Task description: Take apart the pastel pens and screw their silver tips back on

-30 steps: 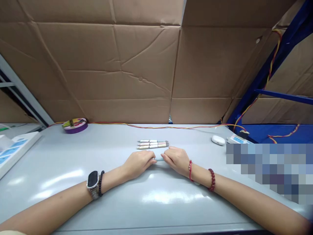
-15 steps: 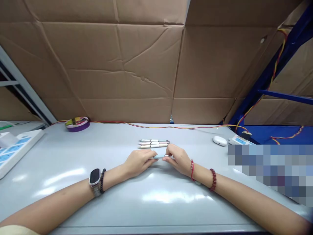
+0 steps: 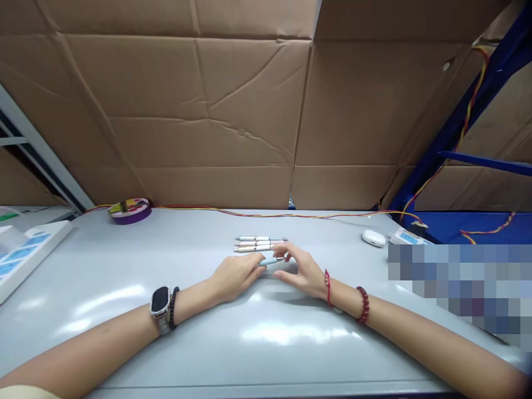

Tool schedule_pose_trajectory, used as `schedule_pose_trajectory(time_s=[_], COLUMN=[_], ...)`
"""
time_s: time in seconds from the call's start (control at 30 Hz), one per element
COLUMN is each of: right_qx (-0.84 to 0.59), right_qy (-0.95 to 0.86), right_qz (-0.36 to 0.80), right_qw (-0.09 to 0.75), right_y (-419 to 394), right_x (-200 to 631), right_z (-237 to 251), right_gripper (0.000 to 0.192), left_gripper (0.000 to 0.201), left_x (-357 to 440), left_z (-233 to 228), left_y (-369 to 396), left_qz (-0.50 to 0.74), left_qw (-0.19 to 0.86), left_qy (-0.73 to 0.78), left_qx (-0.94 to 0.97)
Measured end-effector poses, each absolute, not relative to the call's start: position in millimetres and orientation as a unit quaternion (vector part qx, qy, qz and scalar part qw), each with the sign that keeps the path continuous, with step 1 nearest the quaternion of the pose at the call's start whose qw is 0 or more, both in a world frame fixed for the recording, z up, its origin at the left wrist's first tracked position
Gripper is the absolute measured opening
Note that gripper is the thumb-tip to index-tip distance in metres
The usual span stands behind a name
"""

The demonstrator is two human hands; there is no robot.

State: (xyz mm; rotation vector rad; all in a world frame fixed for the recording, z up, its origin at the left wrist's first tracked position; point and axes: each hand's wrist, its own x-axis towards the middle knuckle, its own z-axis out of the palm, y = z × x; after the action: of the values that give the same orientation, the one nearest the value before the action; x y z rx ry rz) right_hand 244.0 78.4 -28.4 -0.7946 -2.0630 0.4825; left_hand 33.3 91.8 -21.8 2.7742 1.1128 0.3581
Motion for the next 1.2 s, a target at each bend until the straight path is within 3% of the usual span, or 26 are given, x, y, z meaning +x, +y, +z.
schedule_pose_trajectory(time_s=[0.1,0.27,0.5,0.63,0.77,1.2], right_qx=[-0.350,-0.362,-0.360,-0.370,-0.377,-0.358], right_qy=[-0.818,-0.806,-0.793,-0.796,-0.796,-0.762], right_qz=[0.190,0.195,0.222,0.236,0.236,0.245], right_qw=[0.415,0.426,0.439,0.416,0.410,0.481], right_y=[78.7,79.2,81.6,82.3,82.6,83.1], right_x=[243.8,242.8,245.0,245.4,245.4,243.8], right_z=[-33.2,-33.7,-31.4,-32.4,-32.6,-32.3], right_gripper=[0.016,0.010,0.010,0.027,0.017,0.010], left_gripper=[0.020,0.026,0.026,0.021,0.020,0.046], left_x=[34.4,35.6,33.9,34.2,35.0,33.1], left_z=[-21.5,-20.7,-21.4,-22.6,-23.3,-20.3], left_y=[91.3,90.6,90.1,90.6,91.2,91.9], left_qz=[0.107,0.107,0.129,0.133,0.144,0.160], left_qw=[0.064,0.060,0.060,0.058,0.058,0.081], left_qy=[0.373,0.387,0.400,0.388,0.385,0.360], left_qx=[0.919,0.914,0.905,0.910,0.910,0.915])
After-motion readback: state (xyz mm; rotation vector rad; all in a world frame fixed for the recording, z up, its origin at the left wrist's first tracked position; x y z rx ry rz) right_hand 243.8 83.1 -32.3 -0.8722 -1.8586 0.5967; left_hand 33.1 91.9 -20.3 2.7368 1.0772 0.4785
